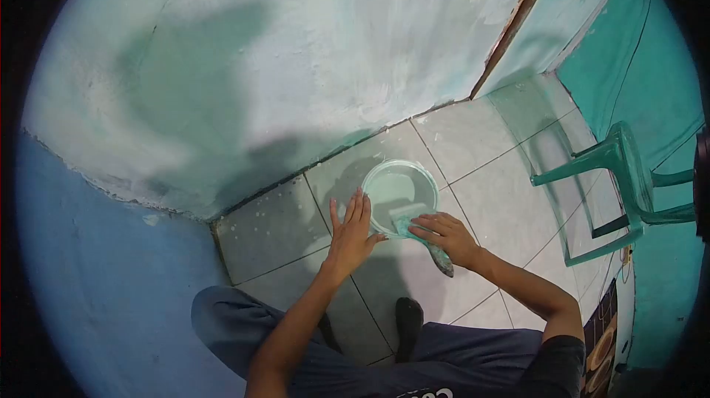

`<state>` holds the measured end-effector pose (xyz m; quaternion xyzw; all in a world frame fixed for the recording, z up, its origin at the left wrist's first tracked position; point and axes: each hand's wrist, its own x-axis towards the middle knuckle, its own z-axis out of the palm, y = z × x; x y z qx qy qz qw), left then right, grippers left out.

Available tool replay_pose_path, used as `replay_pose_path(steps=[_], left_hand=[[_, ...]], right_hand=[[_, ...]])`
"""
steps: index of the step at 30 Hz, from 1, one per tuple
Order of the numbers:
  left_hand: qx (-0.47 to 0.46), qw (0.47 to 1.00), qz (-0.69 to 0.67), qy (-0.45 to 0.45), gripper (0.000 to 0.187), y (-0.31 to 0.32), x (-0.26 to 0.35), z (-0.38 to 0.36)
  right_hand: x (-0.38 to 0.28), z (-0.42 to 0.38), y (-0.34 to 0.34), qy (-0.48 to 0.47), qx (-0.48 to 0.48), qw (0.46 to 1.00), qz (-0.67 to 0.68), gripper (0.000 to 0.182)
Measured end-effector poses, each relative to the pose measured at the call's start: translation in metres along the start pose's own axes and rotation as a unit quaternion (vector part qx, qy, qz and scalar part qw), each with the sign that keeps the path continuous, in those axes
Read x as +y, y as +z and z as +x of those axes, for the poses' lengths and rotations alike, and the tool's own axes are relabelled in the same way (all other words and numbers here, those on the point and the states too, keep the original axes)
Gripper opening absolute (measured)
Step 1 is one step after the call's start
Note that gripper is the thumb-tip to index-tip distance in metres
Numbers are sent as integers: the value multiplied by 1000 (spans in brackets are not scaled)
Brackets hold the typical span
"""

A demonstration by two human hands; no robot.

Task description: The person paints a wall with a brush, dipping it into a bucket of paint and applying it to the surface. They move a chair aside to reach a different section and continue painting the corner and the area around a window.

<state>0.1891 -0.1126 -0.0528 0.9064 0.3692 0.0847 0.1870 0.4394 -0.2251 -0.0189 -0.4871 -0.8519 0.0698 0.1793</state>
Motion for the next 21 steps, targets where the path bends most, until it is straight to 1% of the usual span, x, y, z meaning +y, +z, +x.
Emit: replay_pose_path(steps=[1, 5, 7, 10, 11, 13, 14, 15, 17, 18, 21], left_hand=[[10, 1000, 15, 0, 98, -1, 1, 1], [14, 999, 32, 6, 94, -6, 5, 3], [28, 999, 20, 9, 92, -8, 6, 3], [19, 1000, 18, 4, 91, -11, 8, 8], [20, 1000, 17, 5, 91, -10, 7, 10], [27, 999, 20, 12, 91, -6, 6, 15], [28, 999, 18, 11, 91, -3, 7, 18], [36, 999, 13, 10, 91, -1, 9, 21], [43, 999, 7, 13, 91, 1, 14, 24], [36, 999, 12, 10, 92, 1, 15, 25], [33, 999, 10, 0, 95, 2, 13, 27]], right_hand=[[-1, -2, 0, 10, -29, 1000, -2, 60], [-7, 2, -3, 31, -43, 998, 26, 59], [-6, 7, -2, 31, -60, 998, -14, 55], [-3, 13, -10, 28, -83, 995, -40, 59], [-2, 14, -15, 28, -83, 995, -41, 59], [-1, 14, -26, 36, 6, 998, -54, 61], [0, 12, -29, 43, 11, 998, -36, 64], [1, 10, -25, 43, 10, 998, -37, 64], [7, 5, -11, 56, -75, 995, -27, 66], [8, 6, -11, 57, -59, 996, -25, 68], [12, 9, -22, 61, -55, 996, -28, 68]])
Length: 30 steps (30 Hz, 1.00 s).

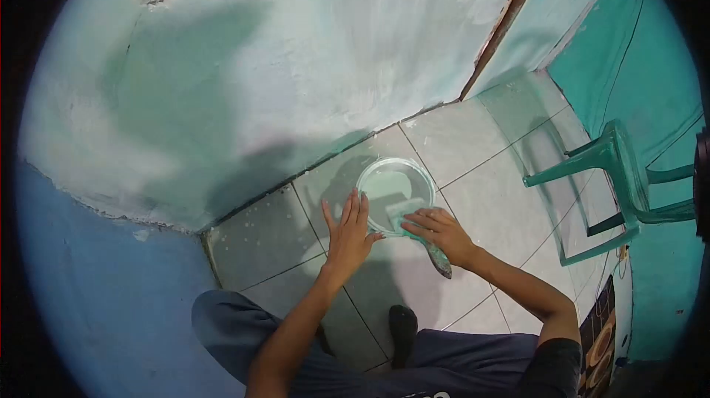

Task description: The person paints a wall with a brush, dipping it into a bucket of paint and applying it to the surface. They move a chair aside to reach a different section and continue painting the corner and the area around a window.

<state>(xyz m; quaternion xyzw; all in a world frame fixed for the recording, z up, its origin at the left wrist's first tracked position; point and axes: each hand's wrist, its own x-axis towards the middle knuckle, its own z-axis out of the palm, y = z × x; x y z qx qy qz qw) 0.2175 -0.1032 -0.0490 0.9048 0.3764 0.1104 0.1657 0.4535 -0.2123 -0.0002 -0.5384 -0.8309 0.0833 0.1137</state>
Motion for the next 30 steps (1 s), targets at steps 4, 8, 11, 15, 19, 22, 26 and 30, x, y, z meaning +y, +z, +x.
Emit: replay_pose_path(steps=[4, 8, 11, 15, 19, 22, 26, 30], left_hand=[[-1, 1000, -15, -19, 99, 2, -1, -1], [23, 999, 24, -24, 97, 1, 3, -2], [37, 999, 20, -24, 97, 10, -1, -3], [27, 999, 31, -22, 97, 1, 0, 0], [22, 999, -15, -18, 94, 3, -4, -1], [11, 999, -33, -11, 93, 1, -12, -3], [-2, 999, -33, -1, 91, 8, -18, -3], [0, 999, -41, -1, 90, 10, -18, -3]], right_hand=[[-1, -1, 6, 4, 10, 1000, 4, 68], [-2, 3, 5, -7, -16, 999, 27, 69], [-3, -2, 8, 6, -9, 1000, -2, 69], [-9, -2, 12, 7, 2, 1000, -7, 65], [-10, 4, 5, -15, 7, 999, -52, 68], [-18, 2, 1, 5, 39, 999, -17, 64], [-11, 7, 8, -7, 2, 1000, 4, 64], [-6, 15, 0, -32, 8, 999, -3, 69]])
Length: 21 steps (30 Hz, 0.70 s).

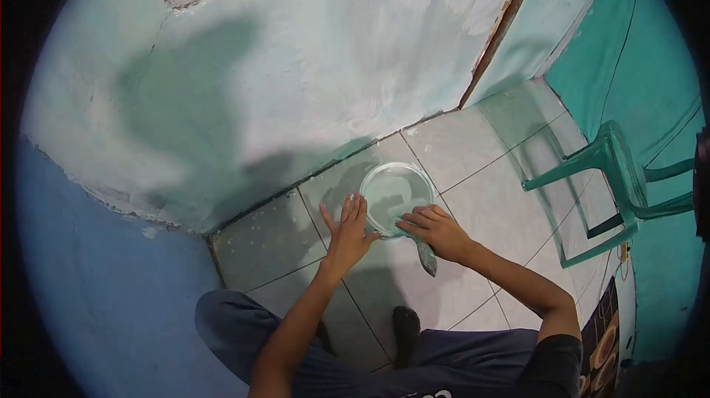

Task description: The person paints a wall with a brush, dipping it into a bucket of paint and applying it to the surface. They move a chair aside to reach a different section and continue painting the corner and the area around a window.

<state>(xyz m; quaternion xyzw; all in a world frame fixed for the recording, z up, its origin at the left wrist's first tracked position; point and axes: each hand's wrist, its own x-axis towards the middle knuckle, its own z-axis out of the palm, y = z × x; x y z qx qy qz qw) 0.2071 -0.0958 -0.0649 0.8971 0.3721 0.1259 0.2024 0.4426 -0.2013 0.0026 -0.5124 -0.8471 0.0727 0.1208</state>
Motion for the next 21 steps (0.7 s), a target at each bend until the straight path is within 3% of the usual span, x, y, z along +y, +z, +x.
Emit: replay_pose_path(steps=[3, 5, 9, 11, 14, 19, 21], left_hand=[[-5, 1000, 2, -4, 91, 0, 0, -1], [7, 1000, 5, 0, 91, 1, 1, -1], [0, 1000, 2, -7, 90, -2, 3, -1], [11, 1000, 8, 4, 89, -3, 3, -1], [8, 1000, -4, 1, 89, -4, 4, 1], [38, 997, 63, 21, 93, 1, 3, -1], [45, 996, 69, 26, 96, 1, 3, -2]], right_hand=[[-5, -4, -5, -5, 28, 998, -50, 68], [1, -14, 11, 31, 10, 999, 16, 61], [1, -13, -3, 32, -14, 999, 17, 61], [-2, -16, -3, 42, 32, 999, 11, 65], [-1, -20, 21, 52, 13, 998, 19, 63], [7, -9, 7, 9, -49, 998, -28, 59], [5, -9, -2, 4, -22, 998, -56, 60]])
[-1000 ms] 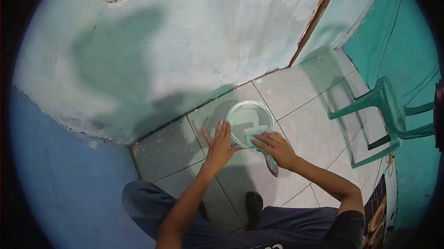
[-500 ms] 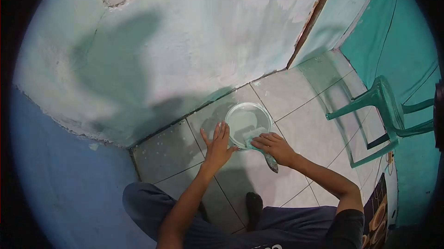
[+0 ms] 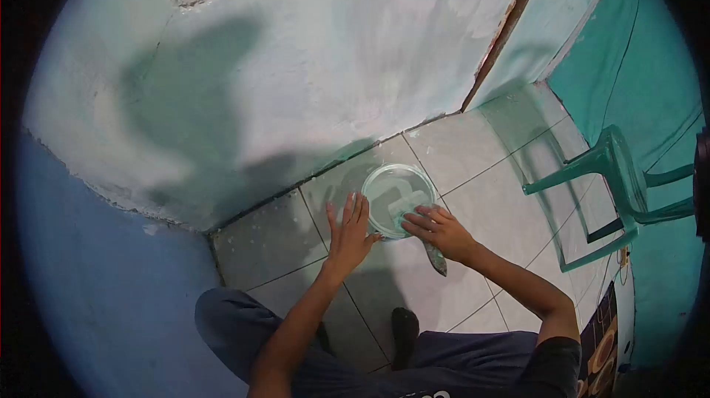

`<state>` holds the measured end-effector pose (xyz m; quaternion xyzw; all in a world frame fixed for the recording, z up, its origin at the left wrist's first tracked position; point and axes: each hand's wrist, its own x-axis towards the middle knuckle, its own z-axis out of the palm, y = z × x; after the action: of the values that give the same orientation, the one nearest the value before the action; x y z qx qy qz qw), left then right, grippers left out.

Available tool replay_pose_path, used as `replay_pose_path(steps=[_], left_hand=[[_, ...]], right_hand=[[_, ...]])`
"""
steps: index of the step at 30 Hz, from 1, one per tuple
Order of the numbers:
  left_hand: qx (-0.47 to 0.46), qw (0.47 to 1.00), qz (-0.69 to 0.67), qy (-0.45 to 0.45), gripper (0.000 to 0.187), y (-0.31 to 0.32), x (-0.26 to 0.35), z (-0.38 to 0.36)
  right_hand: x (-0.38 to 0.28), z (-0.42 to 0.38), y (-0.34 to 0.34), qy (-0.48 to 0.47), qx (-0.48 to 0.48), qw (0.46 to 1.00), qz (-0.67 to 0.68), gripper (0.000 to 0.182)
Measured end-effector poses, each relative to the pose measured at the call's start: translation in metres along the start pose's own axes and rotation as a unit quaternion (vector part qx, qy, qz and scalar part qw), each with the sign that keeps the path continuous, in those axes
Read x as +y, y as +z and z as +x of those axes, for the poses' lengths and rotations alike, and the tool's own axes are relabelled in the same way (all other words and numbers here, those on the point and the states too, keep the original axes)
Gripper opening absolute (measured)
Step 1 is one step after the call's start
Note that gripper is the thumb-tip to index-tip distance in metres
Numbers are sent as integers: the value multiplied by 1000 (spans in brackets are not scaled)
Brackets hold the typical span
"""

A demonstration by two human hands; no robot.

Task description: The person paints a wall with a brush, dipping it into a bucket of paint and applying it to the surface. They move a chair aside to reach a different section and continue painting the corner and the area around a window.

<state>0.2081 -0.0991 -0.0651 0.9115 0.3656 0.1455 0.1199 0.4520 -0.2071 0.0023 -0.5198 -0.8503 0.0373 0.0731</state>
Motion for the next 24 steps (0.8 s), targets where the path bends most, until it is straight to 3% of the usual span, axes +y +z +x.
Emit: replay_pose_path(steps=[1, 7, 11, 17, 24], left_hand=[[1, 1000, 2, -3, 96, -1, -1, 0], [2, 1000, 15, -11, 95, -8, 4, 3], [3, 1000, -20, -10, 93, -5, 3, -1], [9, 1000, -7, -17, 88, -9, 9, -1], [-5, 1000, 2, -25, 85, -7, 12, -3]], right_hand=[[-2, 2, -4, -3, 29, 999, -27, 61], [-1, -2, 8, 16, -14, 999, 44, 63], [-6, 2, -3, 19, 32, 997, 64, 64], [-4, 3, 3, 18, -27, 996, 84, 68], [-11, -6, 27, 51, 52, 996, 56, 63]])
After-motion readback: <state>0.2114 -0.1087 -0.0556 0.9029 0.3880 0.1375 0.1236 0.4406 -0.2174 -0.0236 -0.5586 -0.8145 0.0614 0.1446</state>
